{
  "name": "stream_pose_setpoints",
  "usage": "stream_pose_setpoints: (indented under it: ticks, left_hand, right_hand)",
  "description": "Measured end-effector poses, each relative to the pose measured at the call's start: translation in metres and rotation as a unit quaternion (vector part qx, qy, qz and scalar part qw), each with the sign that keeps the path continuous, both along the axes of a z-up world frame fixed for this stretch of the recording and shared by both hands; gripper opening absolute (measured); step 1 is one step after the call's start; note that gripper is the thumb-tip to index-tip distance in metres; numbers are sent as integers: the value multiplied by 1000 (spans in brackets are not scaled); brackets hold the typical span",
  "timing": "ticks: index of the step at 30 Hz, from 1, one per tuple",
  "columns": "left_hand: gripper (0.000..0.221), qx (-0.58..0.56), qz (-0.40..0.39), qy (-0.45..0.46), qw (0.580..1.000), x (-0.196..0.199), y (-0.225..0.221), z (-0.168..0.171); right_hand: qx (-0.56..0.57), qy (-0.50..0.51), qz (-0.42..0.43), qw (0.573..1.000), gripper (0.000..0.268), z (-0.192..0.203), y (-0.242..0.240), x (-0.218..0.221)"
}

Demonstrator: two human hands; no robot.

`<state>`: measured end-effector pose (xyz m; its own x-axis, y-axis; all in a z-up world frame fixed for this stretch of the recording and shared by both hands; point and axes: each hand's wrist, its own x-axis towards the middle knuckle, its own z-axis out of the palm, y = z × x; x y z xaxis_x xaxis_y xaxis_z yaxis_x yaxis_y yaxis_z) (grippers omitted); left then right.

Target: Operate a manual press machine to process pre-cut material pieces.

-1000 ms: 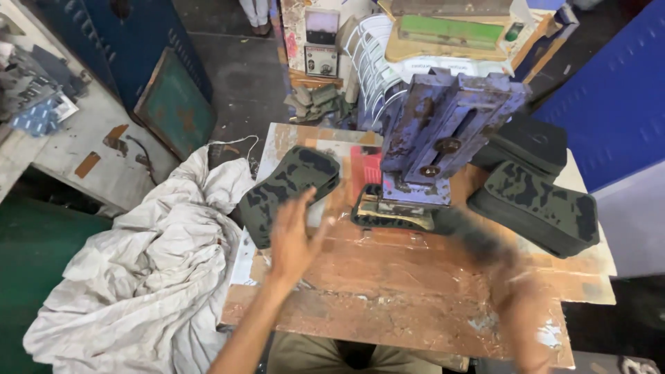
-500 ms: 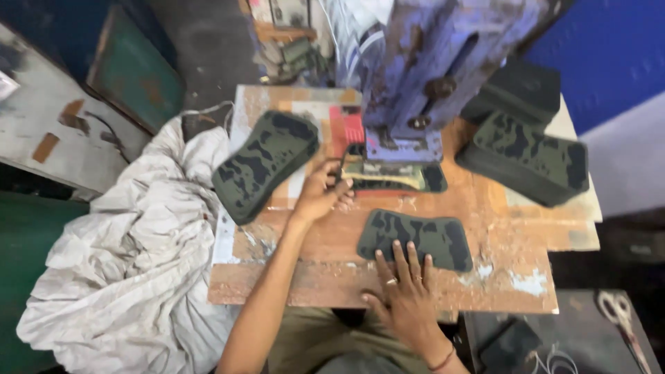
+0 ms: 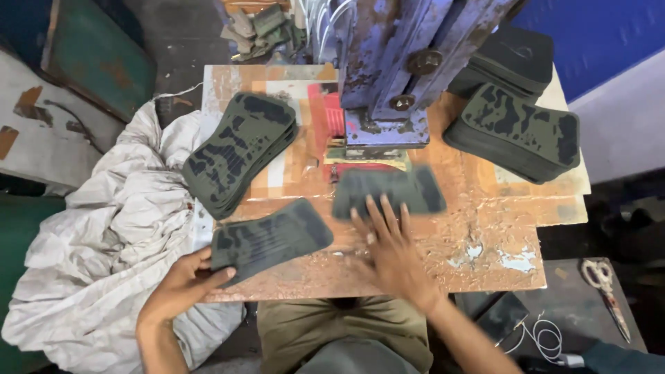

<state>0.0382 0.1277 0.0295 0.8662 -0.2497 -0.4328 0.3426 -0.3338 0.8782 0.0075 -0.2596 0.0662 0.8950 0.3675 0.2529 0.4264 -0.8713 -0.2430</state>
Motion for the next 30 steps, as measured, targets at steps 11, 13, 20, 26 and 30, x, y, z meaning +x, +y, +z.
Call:
stream_pose_setpoints:
  ticks: [11, 13, 20, 26, 30]
  left_hand:
    - [20, 5, 63, -110, 992, 3, -12, -26]
    - [18, -5, 64, -95, 993, 4, -16, -16]
    - [17, 21, 82, -107, 991, -5, -14, -24]
    - [17, -24, 58, -111, 992, 4, -19, -3]
    - [17, -23, 59, -115, 991, -1, -16, -11]
  right_hand:
    - [-6, -52, -37, 998, 80, -12, 31, 71]
    - [-6, -42, -54, 998, 76, -10, 33, 71]
    - [85, -31, 44, 995, 24, 23, -101, 59]
    - [152, -237, -208, 937, 24, 13, -338, 135]
    - [126, -9, -327, 937, 50, 12, -360, 165]
